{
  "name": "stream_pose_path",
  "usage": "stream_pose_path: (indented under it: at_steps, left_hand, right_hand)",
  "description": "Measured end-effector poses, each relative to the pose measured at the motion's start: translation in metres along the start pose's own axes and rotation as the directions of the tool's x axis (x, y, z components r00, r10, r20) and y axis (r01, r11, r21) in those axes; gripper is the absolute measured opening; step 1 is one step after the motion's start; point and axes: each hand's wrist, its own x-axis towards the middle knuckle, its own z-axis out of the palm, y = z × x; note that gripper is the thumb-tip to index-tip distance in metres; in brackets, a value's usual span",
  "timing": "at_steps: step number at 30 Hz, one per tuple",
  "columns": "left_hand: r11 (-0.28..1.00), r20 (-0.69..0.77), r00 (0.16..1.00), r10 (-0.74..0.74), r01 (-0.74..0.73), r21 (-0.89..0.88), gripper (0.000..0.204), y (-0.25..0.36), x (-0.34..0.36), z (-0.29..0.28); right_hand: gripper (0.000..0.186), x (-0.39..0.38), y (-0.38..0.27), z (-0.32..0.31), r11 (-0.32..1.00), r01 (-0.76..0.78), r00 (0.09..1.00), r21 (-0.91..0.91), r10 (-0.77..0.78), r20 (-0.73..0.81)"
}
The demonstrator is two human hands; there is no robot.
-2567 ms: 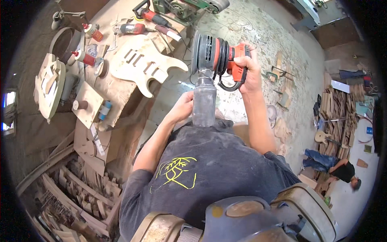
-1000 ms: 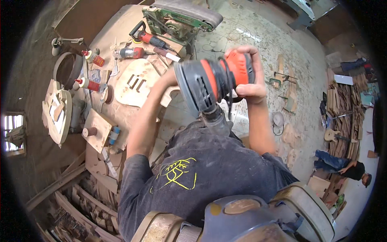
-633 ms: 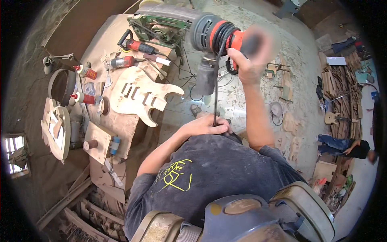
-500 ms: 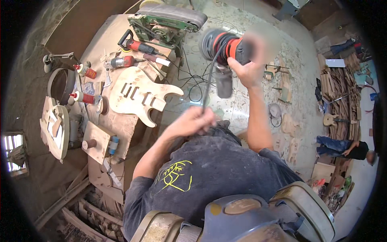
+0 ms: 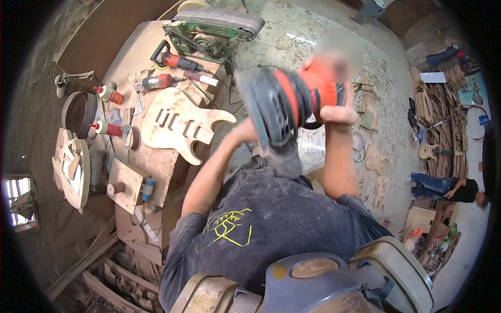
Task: The person uses an electric orbital sander to smooth the surface and edges of a wooden guitar body on a workbench.
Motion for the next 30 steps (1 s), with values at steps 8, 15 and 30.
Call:
stream_pose_path:
  at_steps: [8, 15, 30]
  left_hand:
    - [0.709, 0.329, 0.944, -0.001, 0.233, -0.666, 0.026, 0.149, -0.006, -0.012]
    - [0.679, -0.175, 0.825, -0.538, 0.301, -0.67, 0.049, 0.175, 0.0, -0.128]
    - [0.771, 0.482, 0.876, -0.029, 0.326, -0.547, 0.028, 0.098, 0.033, 0.025]
  right_hand:
    - [0.066, 0.01, 0.005, -0.02, 0.666, 0.005, 0.852, -0.746, -0.393, -0.345]
    - [0.063, -0.027, -0.015, -0.052, 0.471, -0.127, 0.988, -0.873, -0.022, -0.155]
    - [0.078, -0.023, -0.04, -0.029, 0.886, 0.095, 0.885, -0.453, -0.284, -0.37]
